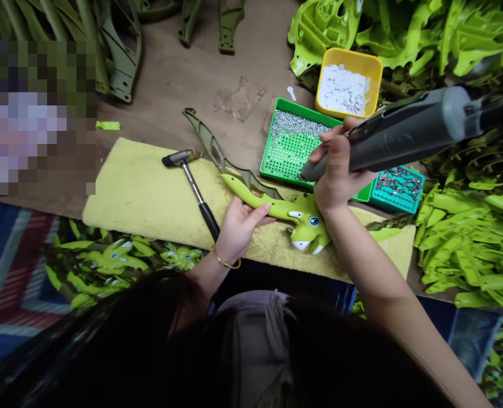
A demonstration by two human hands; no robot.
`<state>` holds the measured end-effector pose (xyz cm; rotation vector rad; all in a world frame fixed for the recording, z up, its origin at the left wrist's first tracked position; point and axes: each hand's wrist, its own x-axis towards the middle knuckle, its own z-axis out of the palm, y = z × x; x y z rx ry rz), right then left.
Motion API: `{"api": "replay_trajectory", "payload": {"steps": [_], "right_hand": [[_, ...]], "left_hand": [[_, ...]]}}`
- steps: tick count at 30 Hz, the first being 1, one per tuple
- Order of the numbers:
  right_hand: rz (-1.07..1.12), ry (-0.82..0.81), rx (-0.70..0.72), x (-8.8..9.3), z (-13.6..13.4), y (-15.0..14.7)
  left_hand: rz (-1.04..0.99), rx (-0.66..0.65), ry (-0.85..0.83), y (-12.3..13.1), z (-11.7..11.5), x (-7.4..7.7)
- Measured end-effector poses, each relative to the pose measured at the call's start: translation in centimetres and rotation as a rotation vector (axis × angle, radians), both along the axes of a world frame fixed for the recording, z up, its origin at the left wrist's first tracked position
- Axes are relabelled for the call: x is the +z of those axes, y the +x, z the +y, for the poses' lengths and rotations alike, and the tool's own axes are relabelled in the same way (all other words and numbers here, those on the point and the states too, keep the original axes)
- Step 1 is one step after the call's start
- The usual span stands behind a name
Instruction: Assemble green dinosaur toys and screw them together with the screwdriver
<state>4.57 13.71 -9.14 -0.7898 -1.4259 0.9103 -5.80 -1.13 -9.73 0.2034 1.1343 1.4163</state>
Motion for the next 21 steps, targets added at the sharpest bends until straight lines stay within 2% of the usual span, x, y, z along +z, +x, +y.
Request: {"api": "replay_trajectory", "payload": {"steps": [3, 6, 9, 12, 14, 16, 18, 21], "right_hand": [[0.080, 0.102, -0.056, 0.8, -0.4, -0.8], [0.065, 0.162, -0.098, 1.8, -0.6, -1.2], [0.068, 0.221, -0.103, 3.8, -1.3, -0.9], [0.180, 0.205, -0.030, 6.4, -3.3, -0.7], [0.165, 0.175, 0.064, 7.3, -4.8, -0.7], [0.093, 0.198, 0.168, 7.1, -5.7, -0.8], [0.059, 0.254, 0.244, 6.1, -6.0, -0.9], [0.059, 0.276, 0.276, 4.4, -6.0, -1.0]], "left_hand": [[-0.004, 0.004, 0.007, 0.0, 0.0, 0.0], [-0.009, 0.003, 0.021, 0.0, 0.0, 0.0], [-0.036, -0.005, 0.021, -0.1, 0.0, 0.0], [-0.051, 0.005, 0.038, -0.1, 0.0, -0.1], [-0.045, 0.004, 0.050, -0.1, 0.0, -0.1], [-0.043, 0.001, 0.053, -0.1, 0.0, -0.2], [-0.047, -0.004, 0.058, 0.0, 0.0, -0.3], [-0.044, 0.008, 0.085, 0.1, -0.1, -0.5]]}}
